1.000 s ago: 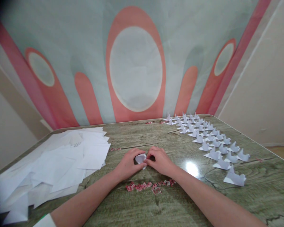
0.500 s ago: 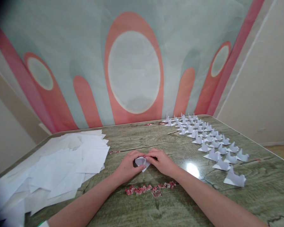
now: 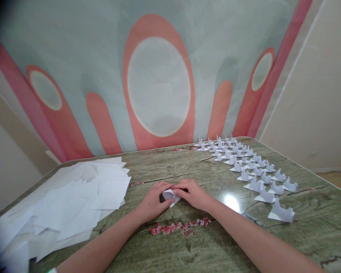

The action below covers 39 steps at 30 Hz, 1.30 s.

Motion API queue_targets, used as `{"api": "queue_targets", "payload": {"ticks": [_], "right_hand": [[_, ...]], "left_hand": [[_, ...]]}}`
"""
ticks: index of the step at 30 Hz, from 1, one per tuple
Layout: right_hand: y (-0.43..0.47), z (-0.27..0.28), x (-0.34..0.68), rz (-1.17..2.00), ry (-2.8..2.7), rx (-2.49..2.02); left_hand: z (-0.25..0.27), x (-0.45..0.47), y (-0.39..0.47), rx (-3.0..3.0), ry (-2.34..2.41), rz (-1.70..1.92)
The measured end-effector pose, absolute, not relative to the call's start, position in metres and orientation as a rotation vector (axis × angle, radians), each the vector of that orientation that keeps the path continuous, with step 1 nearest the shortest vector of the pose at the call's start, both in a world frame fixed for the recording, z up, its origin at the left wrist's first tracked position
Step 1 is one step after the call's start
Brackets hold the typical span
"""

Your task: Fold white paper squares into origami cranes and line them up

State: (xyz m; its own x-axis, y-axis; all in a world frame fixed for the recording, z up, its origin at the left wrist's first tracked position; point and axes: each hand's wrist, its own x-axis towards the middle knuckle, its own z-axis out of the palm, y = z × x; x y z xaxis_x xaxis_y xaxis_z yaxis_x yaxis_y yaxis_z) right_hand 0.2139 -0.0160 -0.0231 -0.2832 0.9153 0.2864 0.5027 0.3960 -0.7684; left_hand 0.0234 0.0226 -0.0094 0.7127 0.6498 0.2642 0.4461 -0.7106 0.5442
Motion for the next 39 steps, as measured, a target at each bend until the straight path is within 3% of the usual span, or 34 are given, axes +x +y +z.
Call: {"api": "queue_targets", "payload": {"ticks": [39], "right_hand": [[-0.0165, -0.0217, 0.2152, 0.631, -1.995, -1.261]], "left_hand": [[-0.0122, 0.0210, 0.0276, 2.218, 0.769, 0.751]]}}
